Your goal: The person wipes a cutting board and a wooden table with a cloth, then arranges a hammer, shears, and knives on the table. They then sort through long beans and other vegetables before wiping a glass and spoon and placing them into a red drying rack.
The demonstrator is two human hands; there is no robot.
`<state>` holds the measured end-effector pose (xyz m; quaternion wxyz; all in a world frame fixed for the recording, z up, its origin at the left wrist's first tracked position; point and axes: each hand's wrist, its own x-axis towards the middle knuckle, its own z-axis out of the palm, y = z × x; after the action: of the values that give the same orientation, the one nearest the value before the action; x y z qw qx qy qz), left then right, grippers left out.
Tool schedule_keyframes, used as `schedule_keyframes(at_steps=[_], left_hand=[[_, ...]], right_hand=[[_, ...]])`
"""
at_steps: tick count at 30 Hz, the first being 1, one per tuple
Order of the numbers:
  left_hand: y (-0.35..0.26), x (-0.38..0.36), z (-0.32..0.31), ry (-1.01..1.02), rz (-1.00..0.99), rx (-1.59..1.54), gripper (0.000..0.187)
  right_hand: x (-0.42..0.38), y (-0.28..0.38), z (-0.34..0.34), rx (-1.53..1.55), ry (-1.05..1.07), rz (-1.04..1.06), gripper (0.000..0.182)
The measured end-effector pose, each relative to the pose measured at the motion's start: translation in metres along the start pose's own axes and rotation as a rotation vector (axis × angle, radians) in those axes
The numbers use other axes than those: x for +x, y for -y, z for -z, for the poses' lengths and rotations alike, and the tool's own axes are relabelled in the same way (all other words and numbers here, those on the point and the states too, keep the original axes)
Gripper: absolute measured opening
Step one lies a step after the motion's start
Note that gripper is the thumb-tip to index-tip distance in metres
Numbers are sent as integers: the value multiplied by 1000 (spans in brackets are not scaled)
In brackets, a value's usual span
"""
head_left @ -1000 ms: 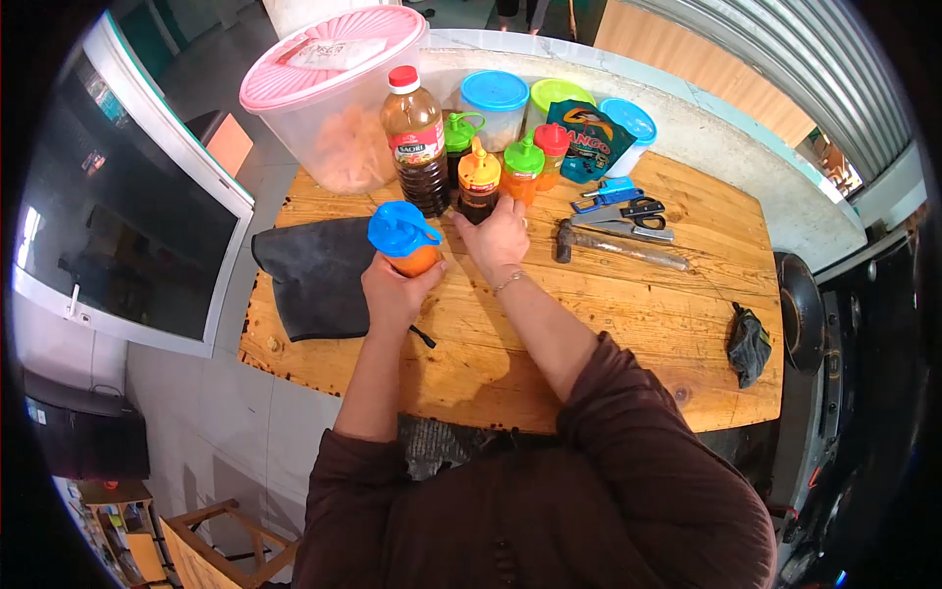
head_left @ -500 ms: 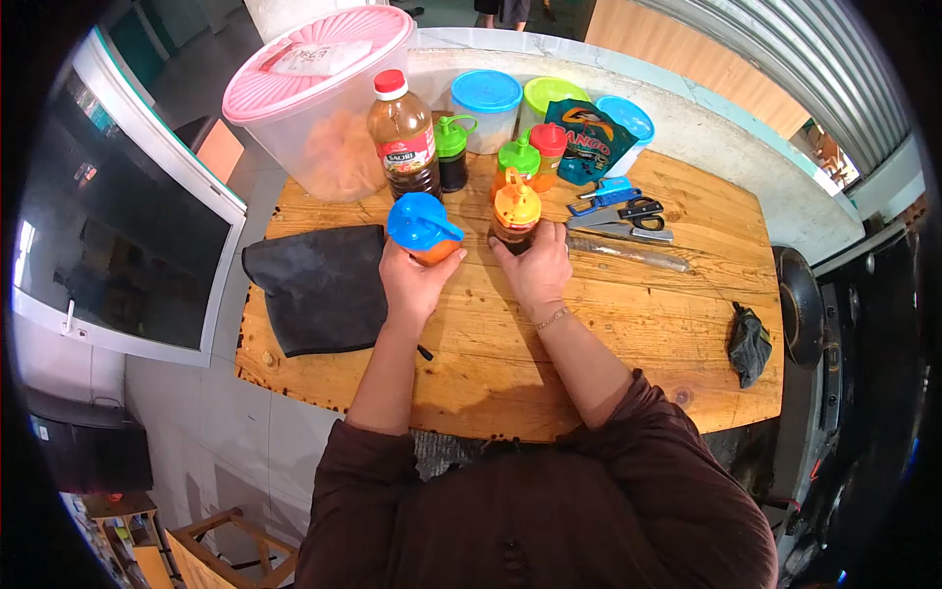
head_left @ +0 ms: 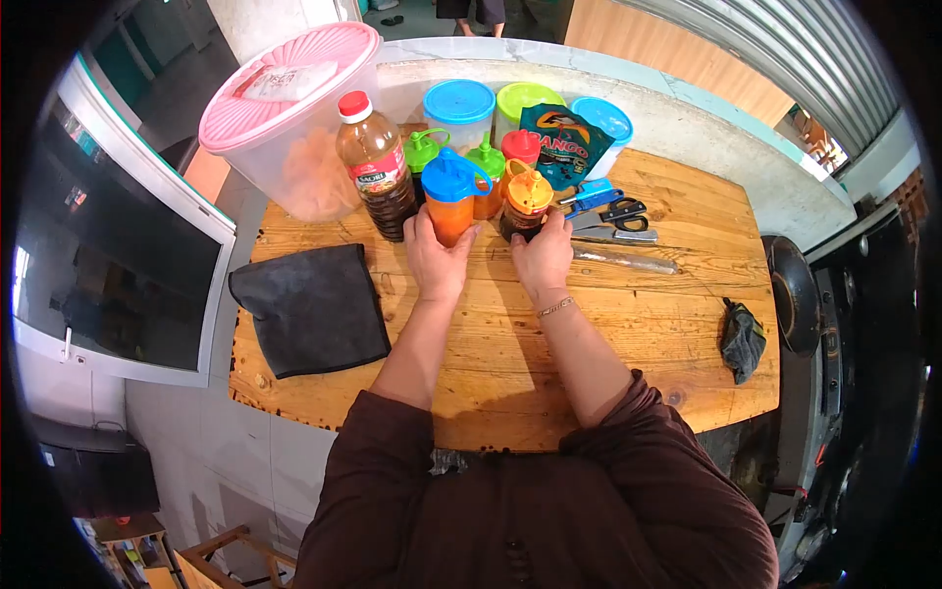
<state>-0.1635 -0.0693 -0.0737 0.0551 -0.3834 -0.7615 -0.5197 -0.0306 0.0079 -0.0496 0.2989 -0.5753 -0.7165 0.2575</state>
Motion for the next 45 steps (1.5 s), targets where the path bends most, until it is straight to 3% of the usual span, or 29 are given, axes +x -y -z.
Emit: schedule_keyframes(at_steps=[2, 8, 11, 14, 17, 20, 21, 23, 26, 27, 30, 33, 37, 40, 41, 43, 45], left_hand=[[-11, 3, 1, -8, 61, 169, 78], [-4, 12, -16, -22, 104, 204, 79], [-6, 14, -23, -138, 65, 232, 71], [3, 11, -29, -107, 28, 124, 75], [16, -2, -28, -121, 6, -212, 70], [25, -30, -3, -243, 151, 33, 63], [29, -26, 1, -296, 235, -69, 61], [37, -16, 8, -401, 405, -273, 58], [34, 12, 27, -229, 242, -459, 57], [50, 23, 27, -142, 138, -381, 62], [24, 36, 45, -172, 117, -36, 66], [30, 43, 40, -147, 182, 68, 70], [40, 40, 42, -169, 229, -136, 69], [15, 23, 65, -154, 294, -154, 70], [-1, 19, 78, -128, 295, -177, 70], [-28, 16, 108, -46, 275, -96, 70], [-45, 19, 123, -8, 146, -46, 71]], right_hand=[[3, 0, -1, 11, 7, 5, 63], [13, 7, -7, 100, 11, 5, 60], [19, 4, -19, 185, 16, 10, 60], [23, -1, -33, 290, 36, -16, 60], [23, -10, -42, 181, -11, 48, 71], [18, -2, -21, 280, 112, -19, 74], [18, -2, -24, 244, 56, 32, 74], [16, -7, -19, 172, 98, 50, 68], [8, 15, 23, 90, -23, 188, 49], [10, 21, 40, 82, -46, 246, 44], [20, 33, 74, 172, -101, 389, 29], [22, 56, 96, 239, -78, 456, 21], [27, 87, 113, 366, 46, 497, 16], [42, 108, 115, 431, 117, 601, 17], [48, 116, 118, 502, 286, 588, 34], [29, 150, 137, 415, 489, 719, 49], [10, 176, 125, 412, 552, 848, 63]])
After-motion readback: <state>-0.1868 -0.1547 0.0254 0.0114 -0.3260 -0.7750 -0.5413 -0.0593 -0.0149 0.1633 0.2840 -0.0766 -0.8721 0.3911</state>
